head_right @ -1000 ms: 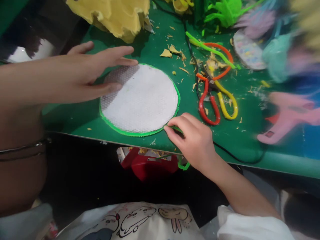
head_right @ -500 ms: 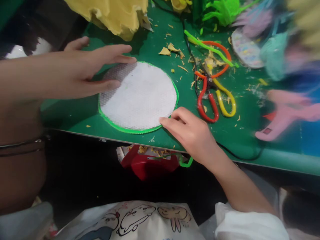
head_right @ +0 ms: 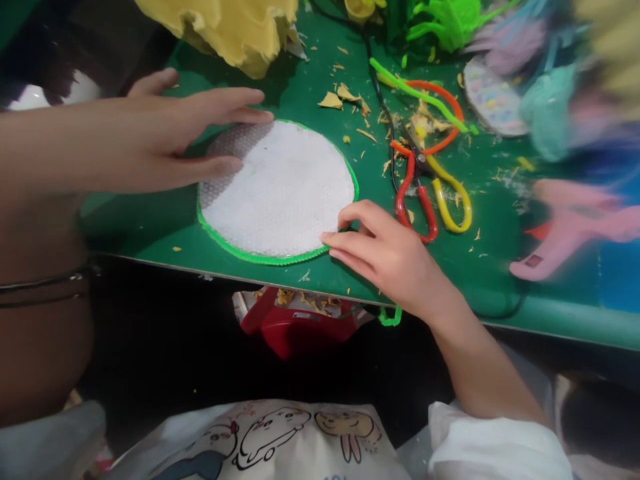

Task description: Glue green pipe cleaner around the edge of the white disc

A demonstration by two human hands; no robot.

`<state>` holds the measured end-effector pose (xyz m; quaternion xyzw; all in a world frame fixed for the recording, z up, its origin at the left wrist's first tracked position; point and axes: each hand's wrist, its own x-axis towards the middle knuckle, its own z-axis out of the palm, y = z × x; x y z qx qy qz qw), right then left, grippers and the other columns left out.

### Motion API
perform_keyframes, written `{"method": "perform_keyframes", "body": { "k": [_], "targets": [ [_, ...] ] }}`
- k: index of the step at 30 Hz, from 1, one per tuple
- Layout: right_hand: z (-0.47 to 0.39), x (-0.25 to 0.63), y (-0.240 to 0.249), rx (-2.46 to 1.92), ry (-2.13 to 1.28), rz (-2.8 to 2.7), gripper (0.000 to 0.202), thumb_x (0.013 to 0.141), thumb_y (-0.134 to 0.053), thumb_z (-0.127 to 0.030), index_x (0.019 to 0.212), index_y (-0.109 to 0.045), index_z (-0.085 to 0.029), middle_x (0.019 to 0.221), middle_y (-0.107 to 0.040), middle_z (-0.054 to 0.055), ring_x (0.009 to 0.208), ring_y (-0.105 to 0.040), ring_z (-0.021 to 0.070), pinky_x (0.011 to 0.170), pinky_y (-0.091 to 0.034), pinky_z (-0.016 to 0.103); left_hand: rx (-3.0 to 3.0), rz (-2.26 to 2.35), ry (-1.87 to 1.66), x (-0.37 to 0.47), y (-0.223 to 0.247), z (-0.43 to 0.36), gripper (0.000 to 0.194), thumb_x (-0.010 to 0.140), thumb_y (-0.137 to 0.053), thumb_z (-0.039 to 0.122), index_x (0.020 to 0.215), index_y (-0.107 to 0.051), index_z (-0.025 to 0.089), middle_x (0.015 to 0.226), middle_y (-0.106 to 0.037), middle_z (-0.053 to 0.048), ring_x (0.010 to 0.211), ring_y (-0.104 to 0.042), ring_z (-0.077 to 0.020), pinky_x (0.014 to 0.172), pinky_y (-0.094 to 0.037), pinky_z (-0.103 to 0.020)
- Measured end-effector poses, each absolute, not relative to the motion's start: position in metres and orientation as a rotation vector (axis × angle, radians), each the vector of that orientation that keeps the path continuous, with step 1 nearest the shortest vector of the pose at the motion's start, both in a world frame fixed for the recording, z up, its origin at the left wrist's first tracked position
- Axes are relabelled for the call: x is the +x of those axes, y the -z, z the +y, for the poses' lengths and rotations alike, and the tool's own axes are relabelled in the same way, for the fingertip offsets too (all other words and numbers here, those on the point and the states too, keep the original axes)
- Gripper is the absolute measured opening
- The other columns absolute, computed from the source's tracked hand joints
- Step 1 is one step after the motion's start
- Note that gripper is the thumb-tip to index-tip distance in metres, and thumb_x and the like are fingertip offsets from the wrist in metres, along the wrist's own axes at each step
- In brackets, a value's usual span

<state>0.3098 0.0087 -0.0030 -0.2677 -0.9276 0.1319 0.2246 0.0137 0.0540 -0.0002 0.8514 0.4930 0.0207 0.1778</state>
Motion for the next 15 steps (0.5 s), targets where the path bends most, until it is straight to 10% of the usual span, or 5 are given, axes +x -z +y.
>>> {"method": "perform_keyframes", "body": {
  "k": [15],
  "targets": [
    [0.005,0.299,0.004,-0.821,-0.216,-2.53,0.009,0.089,-0.058,-0.018,0.088,-0.064,-0.024,0.089,-0.062,0.003,0.074,-0.06,0.013,0.068,-0.05,0.028,2.412,1.46,0.016,0.018,-0.002,0.053,0.087,0.079,-0.004,0.06,0.147,-0.015,0.007,0.124,-0.052,-0.005,0.114,-0.052,-0.0255,0.108,-0.004,-0.063]
  ]
}}
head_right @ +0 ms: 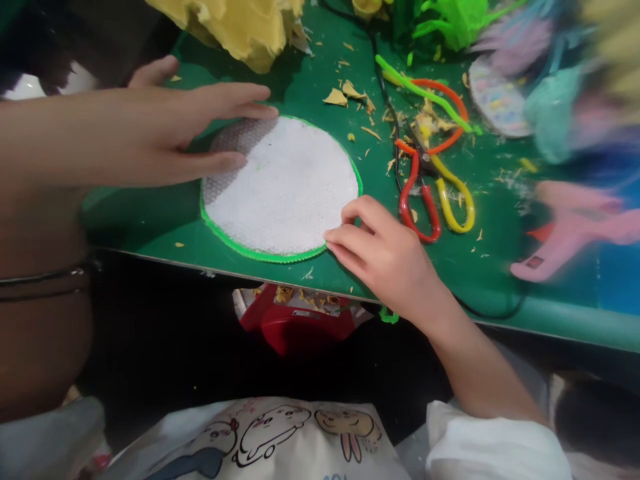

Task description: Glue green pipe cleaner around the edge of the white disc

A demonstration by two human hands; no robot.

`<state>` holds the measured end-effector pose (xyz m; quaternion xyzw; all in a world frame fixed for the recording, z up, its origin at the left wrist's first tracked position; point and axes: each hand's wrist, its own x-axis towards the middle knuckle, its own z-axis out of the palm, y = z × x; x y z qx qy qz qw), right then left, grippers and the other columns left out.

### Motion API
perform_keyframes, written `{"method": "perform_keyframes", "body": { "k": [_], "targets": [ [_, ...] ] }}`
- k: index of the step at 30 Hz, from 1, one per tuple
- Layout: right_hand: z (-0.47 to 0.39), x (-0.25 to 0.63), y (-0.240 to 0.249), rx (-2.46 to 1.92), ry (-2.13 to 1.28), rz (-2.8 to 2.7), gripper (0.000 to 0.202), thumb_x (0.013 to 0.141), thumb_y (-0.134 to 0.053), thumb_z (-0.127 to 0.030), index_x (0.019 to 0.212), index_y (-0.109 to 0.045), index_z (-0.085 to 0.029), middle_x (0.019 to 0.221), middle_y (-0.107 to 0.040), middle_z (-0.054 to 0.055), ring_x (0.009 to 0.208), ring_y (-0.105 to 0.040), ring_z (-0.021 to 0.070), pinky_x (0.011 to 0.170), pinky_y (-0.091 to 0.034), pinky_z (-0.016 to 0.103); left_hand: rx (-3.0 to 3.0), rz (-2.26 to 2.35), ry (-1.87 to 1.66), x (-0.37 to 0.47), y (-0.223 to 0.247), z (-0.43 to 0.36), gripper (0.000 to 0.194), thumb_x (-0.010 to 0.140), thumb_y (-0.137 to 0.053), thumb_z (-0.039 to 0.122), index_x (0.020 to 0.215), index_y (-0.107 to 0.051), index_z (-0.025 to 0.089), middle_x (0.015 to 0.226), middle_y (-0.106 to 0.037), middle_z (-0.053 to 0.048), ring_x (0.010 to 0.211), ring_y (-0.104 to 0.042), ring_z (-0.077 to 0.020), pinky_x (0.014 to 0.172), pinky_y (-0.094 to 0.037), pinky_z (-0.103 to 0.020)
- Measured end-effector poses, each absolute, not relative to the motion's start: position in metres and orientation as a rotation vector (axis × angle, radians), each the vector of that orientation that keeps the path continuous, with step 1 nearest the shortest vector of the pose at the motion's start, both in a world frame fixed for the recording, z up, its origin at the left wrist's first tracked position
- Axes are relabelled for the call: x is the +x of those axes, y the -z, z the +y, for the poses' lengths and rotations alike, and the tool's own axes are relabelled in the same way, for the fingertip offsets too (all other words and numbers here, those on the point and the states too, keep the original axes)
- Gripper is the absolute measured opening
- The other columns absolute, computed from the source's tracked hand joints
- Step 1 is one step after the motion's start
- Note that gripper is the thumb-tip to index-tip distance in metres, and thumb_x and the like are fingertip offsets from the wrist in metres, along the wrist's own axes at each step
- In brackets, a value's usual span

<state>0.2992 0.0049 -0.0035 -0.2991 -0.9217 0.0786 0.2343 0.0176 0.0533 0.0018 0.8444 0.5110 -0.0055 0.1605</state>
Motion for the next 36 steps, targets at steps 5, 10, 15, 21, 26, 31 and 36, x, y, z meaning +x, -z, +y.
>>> {"method": "perform_keyframes", "body": {
  "k": [5,10,15,21,26,31,36],
  "targets": [
    [0.003,0.298,0.004,-0.827,-0.233,-2.517,0.006,0.089,-0.058,-0.018,0.088,-0.063,-0.022,0.089,-0.06,0.003,0.073,-0.06,0.0124,0.067,-0.05,0.027,2.44,1.473,0.02,0.019,-0.002,0.053,0.088,0.079,0.001,0.06,0.146,-0.017,0.006,0.115,-0.054,-0.003,0.104,-0.056,-0.0216,0.107,-0.004,-0.063],
    [0.001,0.297,0.005,-0.84,-0.189,-2.523,0.008,0.089,-0.058,-0.016,0.087,-0.063,-0.021,0.085,-0.06,0.002,0.072,-0.06,0.0117,0.066,-0.05,0.026,2.54,1.457,-0.213,0.025,-0.009,0.026,0.073,0.088,-0.009,0.051,0.146,-0.02,0.009,0.125,-0.052,-0.005,0.12,-0.052,-0.0235,0.114,0.003,-0.054],
    [0.002,0.298,0.005,-0.832,-0.195,-2.527,0.006,0.088,-0.059,-0.017,0.089,-0.064,-0.021,0.086,-0.06,0.003,0.074,-0.06,0.0121,0.066,-0.051,0.026,2.677,1.392,-0.374,0.036,-0.013,-0.011,0.075,0.092,-0.015,0.059,0.148,-0.018,0.009,0.132,-0.049,-0.009,0.133,-0.044,-0.0266,0.118,0.002,-0.049],
    [0.001,0.297,0.005,-0.839,-0.219,-2.518,0.007,0.088,-0.06,-0.016,0.087,-0.064,-0.021,0.083,-0.06,0.003,0.074,-0.06,0.0123,0.066,-0.05,0.026,2.755,1.53,-0.244,0.056,-0.01,-0.021,0.079,0.085,-0.019,0.06,0.147,-0.023,0.011,0.126,-0.055,-0.008,0.119,-0.059,-0.0265,0.119,-0.013,-0.049],
    [0.0,0.297,0.004,-0.868,-0.206,-2.538,0.009,0.088,-0.059,-0.016,0.089,-0.063,-0.024,0.083,-0.061,0.002,0.074,-0.061,0.0135,0.066,-0.05,0.026,2.859,1.584,-0.154,0.069,-0.012,-0.028,0.079,0.081,-0.027,0.05,0.146,-0.023,0.005,0.115,-0.059,-0.011,0.106,-0.066,-0.0287,0.116,-0.027,-0.049],
    [-0.001,0.297,0.005,-0.893,-0.213,-2.536,0.011,0.088,-0.059,-0.017,0.091,-0.063,-0.027,0.084,-0.061,0.001,0.075,-0.062,0.0141,0.066,-0.05,0.027,2.84,1.59,-0.164,0.072,-0.012,-0.031,0.078,0.086,-0.031,0.053,0.149,-0.018,0.009,0.121,-0.058,-0.012,0.113,-0.061,-0.0317,0.114,-0.034,-0.051],
    [-0.001,0.297,0.005,-0.894,-0.212,-2.532,0.01,0.088,-0.059,-0.018,0.09,-0.062,-0.026,0.084,-0.061,0.001,0.074,-0.062,0.0133,0.065,-0.049,0.026,2.733,1.571,-0.192,0.072,-0.011,-0.032,0.084,0.084,-0.037,0.056,0.152,-0.011,0.013,0.128,-0.056,-0.011,0.119,-0.057,-0.0333,0.114,-0.035,-0.052]
  ]
}}
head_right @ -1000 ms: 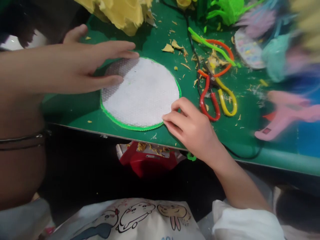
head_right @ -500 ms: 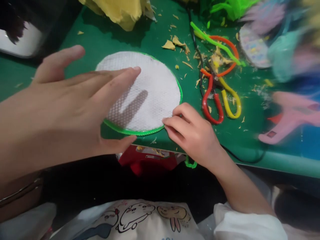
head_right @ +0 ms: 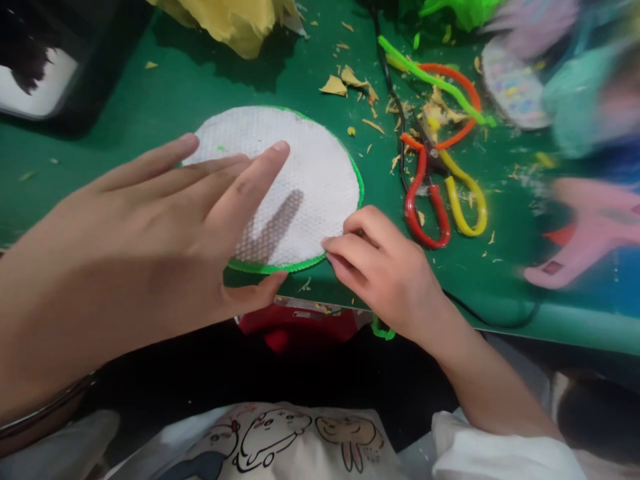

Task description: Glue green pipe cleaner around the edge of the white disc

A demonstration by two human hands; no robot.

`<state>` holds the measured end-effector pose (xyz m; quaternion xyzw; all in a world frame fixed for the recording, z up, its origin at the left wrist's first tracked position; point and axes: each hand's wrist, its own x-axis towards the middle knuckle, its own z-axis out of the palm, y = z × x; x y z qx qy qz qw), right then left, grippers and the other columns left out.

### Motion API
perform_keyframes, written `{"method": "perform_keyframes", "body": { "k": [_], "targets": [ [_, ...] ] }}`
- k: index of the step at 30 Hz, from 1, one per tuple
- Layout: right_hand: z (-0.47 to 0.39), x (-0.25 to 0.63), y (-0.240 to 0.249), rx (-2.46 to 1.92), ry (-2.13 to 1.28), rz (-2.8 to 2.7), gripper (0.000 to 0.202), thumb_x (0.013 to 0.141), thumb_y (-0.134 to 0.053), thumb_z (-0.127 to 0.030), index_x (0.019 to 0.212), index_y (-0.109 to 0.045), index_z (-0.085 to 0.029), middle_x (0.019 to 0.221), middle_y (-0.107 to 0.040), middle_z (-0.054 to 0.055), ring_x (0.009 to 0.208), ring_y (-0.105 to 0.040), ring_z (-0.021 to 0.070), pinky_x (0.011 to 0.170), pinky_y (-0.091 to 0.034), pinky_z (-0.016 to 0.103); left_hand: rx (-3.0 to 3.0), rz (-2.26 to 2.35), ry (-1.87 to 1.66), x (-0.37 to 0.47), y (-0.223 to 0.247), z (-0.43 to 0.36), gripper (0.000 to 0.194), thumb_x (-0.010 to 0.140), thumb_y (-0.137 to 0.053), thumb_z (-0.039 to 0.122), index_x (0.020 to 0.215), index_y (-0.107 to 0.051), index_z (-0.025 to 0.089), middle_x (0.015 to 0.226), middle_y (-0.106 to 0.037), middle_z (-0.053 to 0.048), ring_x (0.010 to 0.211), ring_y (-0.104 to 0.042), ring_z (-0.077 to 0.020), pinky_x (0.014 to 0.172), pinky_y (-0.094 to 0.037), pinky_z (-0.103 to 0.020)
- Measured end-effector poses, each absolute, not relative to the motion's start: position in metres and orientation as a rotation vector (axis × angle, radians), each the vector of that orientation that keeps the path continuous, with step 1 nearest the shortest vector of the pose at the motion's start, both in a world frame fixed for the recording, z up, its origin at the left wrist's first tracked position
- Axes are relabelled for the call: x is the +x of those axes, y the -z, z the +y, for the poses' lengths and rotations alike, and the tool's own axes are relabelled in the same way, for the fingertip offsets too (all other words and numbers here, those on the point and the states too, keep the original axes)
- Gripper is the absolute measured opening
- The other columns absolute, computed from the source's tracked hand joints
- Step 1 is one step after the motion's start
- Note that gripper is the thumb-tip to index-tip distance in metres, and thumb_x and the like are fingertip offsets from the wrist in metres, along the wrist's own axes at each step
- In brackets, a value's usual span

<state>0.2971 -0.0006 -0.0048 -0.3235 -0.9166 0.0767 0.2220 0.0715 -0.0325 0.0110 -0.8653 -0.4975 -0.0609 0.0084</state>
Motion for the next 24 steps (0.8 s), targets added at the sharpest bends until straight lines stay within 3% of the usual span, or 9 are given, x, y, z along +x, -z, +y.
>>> {"method": "perform_keyframes", "body": {
  "k": [9,13,20,24],
  "targets": [
    [0.0,0.297,0.005,-0.889,-0.2,-2.538,0.01,0.088,-0.059,-0.017,0.089,-0.063,-0.026,0.083,-0.061,0.001,0.074,-0.062,0.0136,0.065,-0.05,0.025,-2.669,-1.549,0.151,0.077,-0.013,-0.033,0.093,0.081,-0.044,0.049,0.152,0.0,0.008,0.117,-0.054,-0.013,0.109,-0.06,-0.0356,0.111,-0.038,-0.054],
    [-0.001,0.297,0.007,-0.893,-0.193,-2.526,0.009,0.088,-0.059,-0.018,0.09,-0.064,-0.026,0.084,-0.061,0.001,0.076,-0.062,0.0129,0.066,-0.05,0.024,-2.66,-1.609,0.112,0.08,-0.015,-0.034,0.09,0.082,-0.04,0.047,0.153,0.005,0.015,0.113,-0.054,-0.009,0.11,-0.058,-0.0327,0.111,-0.039,-0.053],
    [0.0,0.297,0.006,-0.847,-0.211,-2.522,0.007,0.088,-0.06,-0.015,0.089,-0.067,-0.017,0.083,-0.061,0.003,0.077,-0.06,0.0104,0.07,-0.05,0.022,-2.673,-1.598,0.121,0.082,-0.014,-0.034,0.085,0.084,-0.039,0.042,0.153,0.002,0.012,0.115,-0.053,-0.012,0.114,-0.056,-0.0352,0.109,-0.039,-0.057],
    [0.001,0.298,0.005,-0.871,-0.269,-2.485,0.008,0.087,-0.062,-0.02,0.092,-0.068,-0.018,0.085,-0.061,0.004,0.077,-0.06,0.0125,0.071,-0.051,0.026,-2.662,-1.606,0.087,0.084,-0.013,-0.034,0.089,0.08,-0.039,0.041,0.152,0.003,0.011,0.115,-0.053,-0.011,0.114,-0.057,-0.035,0.108,-0.037,-0.06]
  ]
}}
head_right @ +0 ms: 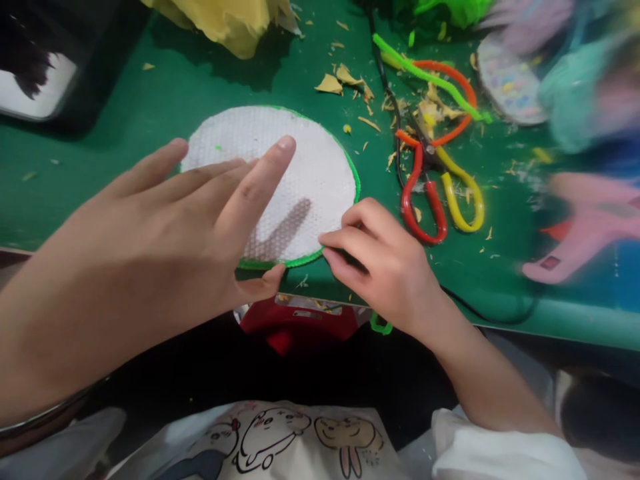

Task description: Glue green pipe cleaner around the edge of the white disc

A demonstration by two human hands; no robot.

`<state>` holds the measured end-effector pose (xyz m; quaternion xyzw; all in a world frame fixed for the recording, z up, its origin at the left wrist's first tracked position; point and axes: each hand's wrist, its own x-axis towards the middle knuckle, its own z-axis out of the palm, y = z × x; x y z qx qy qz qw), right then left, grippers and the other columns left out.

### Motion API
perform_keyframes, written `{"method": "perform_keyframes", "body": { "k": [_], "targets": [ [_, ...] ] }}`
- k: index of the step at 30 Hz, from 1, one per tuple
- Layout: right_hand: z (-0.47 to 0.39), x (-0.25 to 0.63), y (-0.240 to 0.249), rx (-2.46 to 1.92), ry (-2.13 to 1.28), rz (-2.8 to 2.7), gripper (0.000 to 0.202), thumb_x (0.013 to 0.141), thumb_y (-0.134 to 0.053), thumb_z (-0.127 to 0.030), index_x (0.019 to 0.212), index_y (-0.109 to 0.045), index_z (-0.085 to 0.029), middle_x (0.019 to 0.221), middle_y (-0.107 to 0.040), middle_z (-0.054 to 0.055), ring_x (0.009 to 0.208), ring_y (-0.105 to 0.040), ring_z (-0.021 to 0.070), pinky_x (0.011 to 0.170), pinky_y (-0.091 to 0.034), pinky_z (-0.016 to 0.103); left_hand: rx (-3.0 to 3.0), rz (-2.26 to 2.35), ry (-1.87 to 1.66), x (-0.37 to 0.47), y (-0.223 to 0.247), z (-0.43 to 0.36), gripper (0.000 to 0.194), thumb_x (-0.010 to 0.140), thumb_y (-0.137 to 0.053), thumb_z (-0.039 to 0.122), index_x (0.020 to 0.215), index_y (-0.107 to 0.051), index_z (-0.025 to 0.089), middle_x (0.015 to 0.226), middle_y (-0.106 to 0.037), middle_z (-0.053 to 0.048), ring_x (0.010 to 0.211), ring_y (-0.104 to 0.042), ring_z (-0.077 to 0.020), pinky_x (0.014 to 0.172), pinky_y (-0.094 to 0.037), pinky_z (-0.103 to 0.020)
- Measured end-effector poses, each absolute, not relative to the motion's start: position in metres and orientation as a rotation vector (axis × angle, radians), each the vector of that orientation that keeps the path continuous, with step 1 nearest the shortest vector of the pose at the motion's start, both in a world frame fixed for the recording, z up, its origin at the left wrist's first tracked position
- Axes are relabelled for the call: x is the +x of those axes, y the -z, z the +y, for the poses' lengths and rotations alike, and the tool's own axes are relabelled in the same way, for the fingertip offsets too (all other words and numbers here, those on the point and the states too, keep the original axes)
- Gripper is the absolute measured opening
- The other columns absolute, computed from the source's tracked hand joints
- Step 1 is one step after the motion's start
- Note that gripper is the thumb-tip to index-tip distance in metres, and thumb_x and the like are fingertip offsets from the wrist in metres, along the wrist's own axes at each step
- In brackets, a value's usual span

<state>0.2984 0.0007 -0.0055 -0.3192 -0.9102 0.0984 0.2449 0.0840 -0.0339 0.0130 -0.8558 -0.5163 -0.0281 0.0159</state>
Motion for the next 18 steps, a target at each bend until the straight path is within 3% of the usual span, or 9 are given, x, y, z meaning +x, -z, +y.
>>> {"method": "perform_keyframes", "body": {
  "k": [5,10,15,18],
  "targets": [
    [-0.002,0.296,0.005,-0.944,-0.269,-2.432,0.008,0.085,-0.065,-0.027,0.088,-0.069,-0.021,0.081,-0.06,0.003,0.076,-0.06,0.0144,0.068,-0.051,0.029,-2.657,-1.664,0.119,0.086,-0.012,-0.035,0.097,0.076,-0.051,0.044,0.152,0.001,0.017,0.113,-0.054,-0.009,0.116,-0.057,-0.0361,0.11,-0.034,-0.06],
    [-0.01,0.289,0.004,-1.084,-0.258,-2.35,0.006,0.085,-0.066,-0.025,0.084,-0.07,-0.021,0.077,-0.059,0.002,0.071,-0.06,0.0132,0.062,-0.049,0.027,-2.676,-1.624,0.082,0.085,-0.014,-0.034,0.105,0.074,-0.06,0.047,0.152,0.0,0.011,0.114,-0.055,-0.012,0.115,-0.058,-0.0391,0.107,-0.037,-0.061],
    [-0.013,0.288,0.003,-1.129,-0.335,-2.336,0.007,0.085,-0.065,-0.021,0.089,-0.071,-0.019,0.077,-0.063,0.002,0.067,-0.06,0.0114,0.059,-0.049,0.026,-2.684,-1.727,0.059,0.086,-0.016,-0.032,0.107,0.071,-0.065,0.045,0.153,-0.001,0.021,0.118,-0.055,-0.007,0.118,-0.057,-0.0363,0.112,-0.032,-0.061],
    [-0.011,0.292,0.003,-1.085,-0.366,-2.382,0.01,0.085,-0.065,-0.02,0.093,-0.071,-0.018,0.081,-0.066,0.004,0.068,-0.06,0.0115,0.061,-0.049,0.026,-2.704,-1.738,0.066,0.086,-0.018,-0.032,0.109,0.07,-0.067,0.045,0.153,-0.001,0.02,0.117,-0.055,-0.008,0.119,-0.056,-0.0384,0.111,-0.032,-0.064]
  ]
}}
